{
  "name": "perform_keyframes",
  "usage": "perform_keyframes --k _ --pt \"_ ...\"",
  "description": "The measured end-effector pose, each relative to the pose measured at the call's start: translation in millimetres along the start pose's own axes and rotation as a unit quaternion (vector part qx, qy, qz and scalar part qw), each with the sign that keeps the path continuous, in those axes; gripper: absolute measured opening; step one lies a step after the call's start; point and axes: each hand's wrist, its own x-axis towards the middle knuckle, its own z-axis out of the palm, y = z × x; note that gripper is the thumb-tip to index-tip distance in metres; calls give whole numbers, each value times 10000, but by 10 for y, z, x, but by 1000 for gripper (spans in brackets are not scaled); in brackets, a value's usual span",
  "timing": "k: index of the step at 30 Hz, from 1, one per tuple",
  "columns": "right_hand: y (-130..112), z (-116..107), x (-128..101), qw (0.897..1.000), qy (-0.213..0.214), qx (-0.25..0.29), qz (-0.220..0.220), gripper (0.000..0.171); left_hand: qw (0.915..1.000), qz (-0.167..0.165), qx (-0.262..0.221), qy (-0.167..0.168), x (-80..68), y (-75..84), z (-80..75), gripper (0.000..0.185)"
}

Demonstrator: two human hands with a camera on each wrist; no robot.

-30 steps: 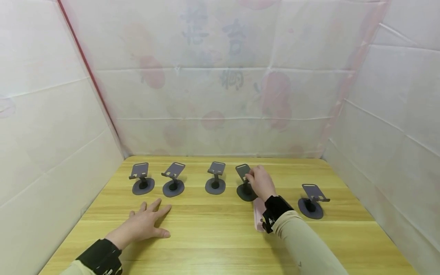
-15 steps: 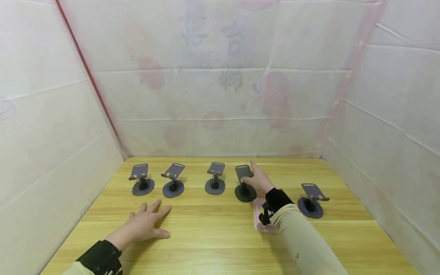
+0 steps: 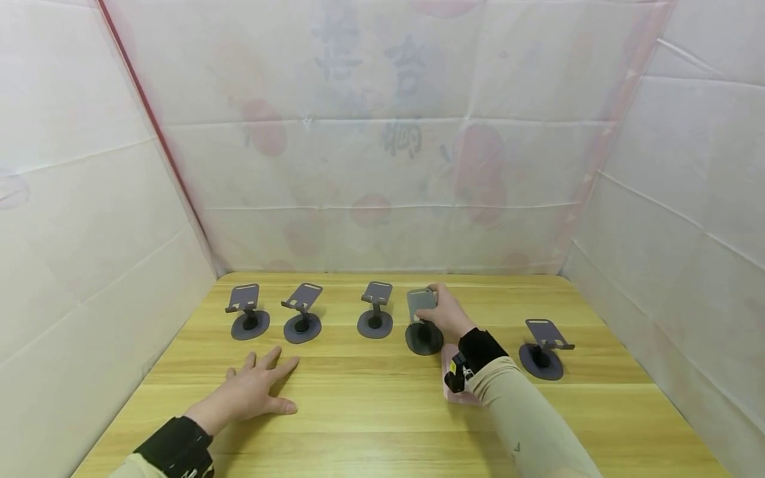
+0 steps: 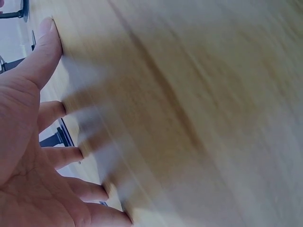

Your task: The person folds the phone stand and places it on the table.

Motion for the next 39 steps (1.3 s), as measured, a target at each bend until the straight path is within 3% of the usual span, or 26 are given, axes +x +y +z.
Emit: perform_keyframes --k 7,13,24,29,33,39 --pt "-77 -22 -71 9992 254 135 -271 46 10000 28 28 17 -6 9 -9 99" --pt "-141 -44 -106 9989 231 77 -405 33 9999 71 71 93 -4 9 -1 99" --pt "-320 -60 -304 9966 254 138 -774 26 9998 128 -128 130 1 22 -6 98" --pt "-379 -51 -410 9939 149 99 -1087 27 9977 388 -491 263 4 130 -42 90" --pt "-426 -21 -491 9908 -18 117 -1350 28 9927 686 -854 500 101 270 -27 82" --pt "-497 46 -574 9863 -205 31 -1636 20 9741 844 -1969 727 284 521 -59 78"
